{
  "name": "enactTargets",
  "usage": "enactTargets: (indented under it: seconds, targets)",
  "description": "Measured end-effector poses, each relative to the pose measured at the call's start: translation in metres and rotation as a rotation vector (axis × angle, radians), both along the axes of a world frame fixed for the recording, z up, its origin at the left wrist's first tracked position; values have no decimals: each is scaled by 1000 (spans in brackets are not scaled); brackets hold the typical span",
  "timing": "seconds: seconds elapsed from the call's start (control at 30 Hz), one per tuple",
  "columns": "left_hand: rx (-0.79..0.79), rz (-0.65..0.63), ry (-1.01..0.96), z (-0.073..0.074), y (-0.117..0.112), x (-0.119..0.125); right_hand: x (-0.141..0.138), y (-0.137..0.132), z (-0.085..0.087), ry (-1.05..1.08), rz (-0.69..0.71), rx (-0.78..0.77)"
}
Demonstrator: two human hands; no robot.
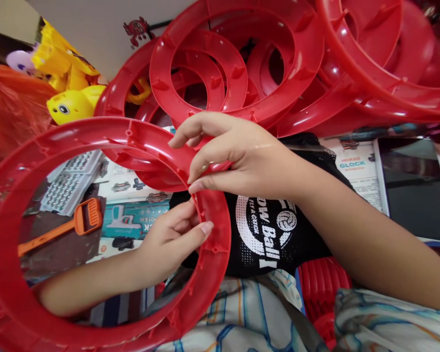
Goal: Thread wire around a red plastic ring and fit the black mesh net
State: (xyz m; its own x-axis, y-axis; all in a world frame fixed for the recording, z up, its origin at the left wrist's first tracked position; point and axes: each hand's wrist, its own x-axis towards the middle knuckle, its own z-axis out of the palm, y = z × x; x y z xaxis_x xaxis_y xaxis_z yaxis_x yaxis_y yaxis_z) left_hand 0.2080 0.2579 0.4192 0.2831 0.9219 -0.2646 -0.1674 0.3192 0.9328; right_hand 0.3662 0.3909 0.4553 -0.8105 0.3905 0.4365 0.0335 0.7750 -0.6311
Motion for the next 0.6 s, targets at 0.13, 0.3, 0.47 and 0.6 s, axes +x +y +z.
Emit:
enactTargets:
  seconds: [0.13,0.3,0.47,0.6]
  targets:
    - [-66,-60,-18,0,-5,1,-2,2,-4,-18,81,72]
    - [-89,-103,-108,0,-9,1,-3,3,-7,-52,-13,72]
    - [-99,-53,-205,-3,-4,2,-1,2,-7,-48,18,-192]
    - [-79,34,-228,-6,6,1,-1,2,-9,-33,33,-227]
